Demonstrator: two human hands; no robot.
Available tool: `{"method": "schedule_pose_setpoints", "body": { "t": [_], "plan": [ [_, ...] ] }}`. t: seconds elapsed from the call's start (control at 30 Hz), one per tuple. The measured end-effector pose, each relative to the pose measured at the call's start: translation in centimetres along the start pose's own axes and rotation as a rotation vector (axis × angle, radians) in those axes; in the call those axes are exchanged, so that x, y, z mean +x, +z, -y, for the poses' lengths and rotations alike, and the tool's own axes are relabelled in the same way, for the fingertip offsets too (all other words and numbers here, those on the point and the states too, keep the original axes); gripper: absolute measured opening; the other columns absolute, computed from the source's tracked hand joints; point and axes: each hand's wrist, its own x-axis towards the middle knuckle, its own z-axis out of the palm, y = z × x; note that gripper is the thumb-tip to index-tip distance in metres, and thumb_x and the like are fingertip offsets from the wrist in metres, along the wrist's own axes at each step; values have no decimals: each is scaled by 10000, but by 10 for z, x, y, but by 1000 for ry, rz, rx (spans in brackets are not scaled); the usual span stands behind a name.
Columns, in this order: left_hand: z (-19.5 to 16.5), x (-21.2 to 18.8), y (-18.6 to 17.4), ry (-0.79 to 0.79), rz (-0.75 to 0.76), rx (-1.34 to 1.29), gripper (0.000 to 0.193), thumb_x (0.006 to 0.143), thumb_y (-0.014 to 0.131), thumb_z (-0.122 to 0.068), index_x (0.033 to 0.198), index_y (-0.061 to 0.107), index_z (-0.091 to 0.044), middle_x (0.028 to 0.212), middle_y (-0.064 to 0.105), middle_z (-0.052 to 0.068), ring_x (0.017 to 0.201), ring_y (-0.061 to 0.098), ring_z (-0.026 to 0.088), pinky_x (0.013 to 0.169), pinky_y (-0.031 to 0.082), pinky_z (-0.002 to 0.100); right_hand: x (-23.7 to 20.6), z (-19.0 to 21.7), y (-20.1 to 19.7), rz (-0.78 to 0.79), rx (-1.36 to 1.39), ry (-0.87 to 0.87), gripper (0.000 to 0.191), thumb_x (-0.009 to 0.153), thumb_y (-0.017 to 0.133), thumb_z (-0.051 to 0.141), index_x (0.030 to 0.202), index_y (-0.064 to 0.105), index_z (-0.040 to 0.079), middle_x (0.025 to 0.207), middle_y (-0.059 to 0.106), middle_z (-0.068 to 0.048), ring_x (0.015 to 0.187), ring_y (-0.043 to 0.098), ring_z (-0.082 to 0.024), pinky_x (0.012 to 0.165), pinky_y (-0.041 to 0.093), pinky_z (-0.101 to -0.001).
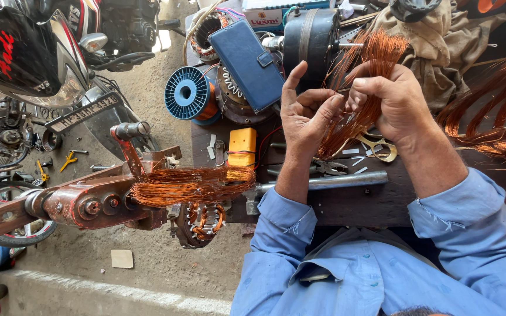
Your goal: The person winds copper wire by hand around a motor stator held in a bench vise. They repeatedly pull wire from a large bundle, wrap it around the stator core, and adjust the strands to keep them aligned.
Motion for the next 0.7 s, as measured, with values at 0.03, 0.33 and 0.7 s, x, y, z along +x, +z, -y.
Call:
{"method": "schedule_pose_setpoints", "body": {
  "t": [0.03, 0.33, 0.7],
  "plan": [
    [-2, 1, 0, -4, 1, 2, 841, 951, 770, -14, 1639, 288, -57, 1013, 736, 118, 863, 719, 131, 746, 616, 267, 1, -1, 1, 2, -8, -1, 87, 1003, 681, 44, 1073, 694, -6, 802, 622, -55, 739, 618, -141, 751, 557, -320],
    [-1, 16, -7, 14, 6, 75, 840, 950, 763, -12, 1636, 280, -60, 1028, 734, 129, 919, 737, 149, 796, 646, 289, 19, -5, -3, -65, -34, -26, 103, 999, 746, 101, 999, 671, 30, 798, 636, -37, 697, 612, -123, 700, 562, -299],
    [-16, -30, 85, 23, -16, -43, 833, 949, 760, 4, 1633, 289, -57, 1018, 735, 117, 894, 726, 147, 749, 626, 285, -61, 76, -21, -27, 13, -3, 103, 880, 580, -52, 909, 597, 45, 888, 680, -119, 849, 689, -217, 851, 613, -376]
  ]
}}
